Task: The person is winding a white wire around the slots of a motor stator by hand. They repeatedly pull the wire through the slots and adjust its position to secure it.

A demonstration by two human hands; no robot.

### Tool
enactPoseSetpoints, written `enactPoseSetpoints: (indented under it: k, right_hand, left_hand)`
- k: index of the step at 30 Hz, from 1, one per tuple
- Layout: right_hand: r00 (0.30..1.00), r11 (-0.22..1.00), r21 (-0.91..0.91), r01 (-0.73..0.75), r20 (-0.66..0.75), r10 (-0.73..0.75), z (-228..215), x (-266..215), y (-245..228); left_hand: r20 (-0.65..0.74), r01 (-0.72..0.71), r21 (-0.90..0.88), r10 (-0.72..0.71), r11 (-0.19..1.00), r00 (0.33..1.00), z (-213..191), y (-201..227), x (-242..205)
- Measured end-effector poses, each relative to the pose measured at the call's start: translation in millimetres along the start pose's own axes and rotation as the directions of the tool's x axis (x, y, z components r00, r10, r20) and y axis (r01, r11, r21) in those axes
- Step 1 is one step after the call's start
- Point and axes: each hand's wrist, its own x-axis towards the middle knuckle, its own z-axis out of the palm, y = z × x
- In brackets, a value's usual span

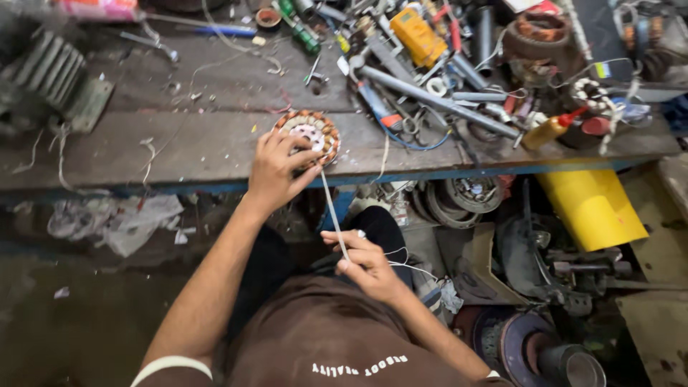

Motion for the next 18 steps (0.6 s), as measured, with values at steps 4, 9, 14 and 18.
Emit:
enactPoseSetpoints:
  k: [4,9,14,18]
  right_hand:
    - [0.987,0.992,-0.040,-0.118,-0.112,0.113,8.6,0.5,-2.2]
    - [0.931,0.989,-0.136,0.050,-0.353,-0.095,-20.0,4.9,-16.1]
    - [0.938,0.978,-0.051,0.204,-0.277,-0.210,-50.2,13.5,-35.8]
    - [0.972,0.955,0.209,0.212,-0.142,-0.185,-37.4,28.0,-31.4]
  left_hand:
    - [-0.044,0.026,-0.019,-0.026,0.999,0.999,3.3,2.0,-5.1]
    - [-0.063,0.029,-0.037,-0.031,0.999,0.997,5.1,1.0,-3.1]
    - [-0.011,0.107,-0.005,-0.107,0.994,0.994,5.6,4.1,1.8]
    - [-0.014,0.069,0.007,-0.068,0.998,0.998,5.9,3.7,4.0]
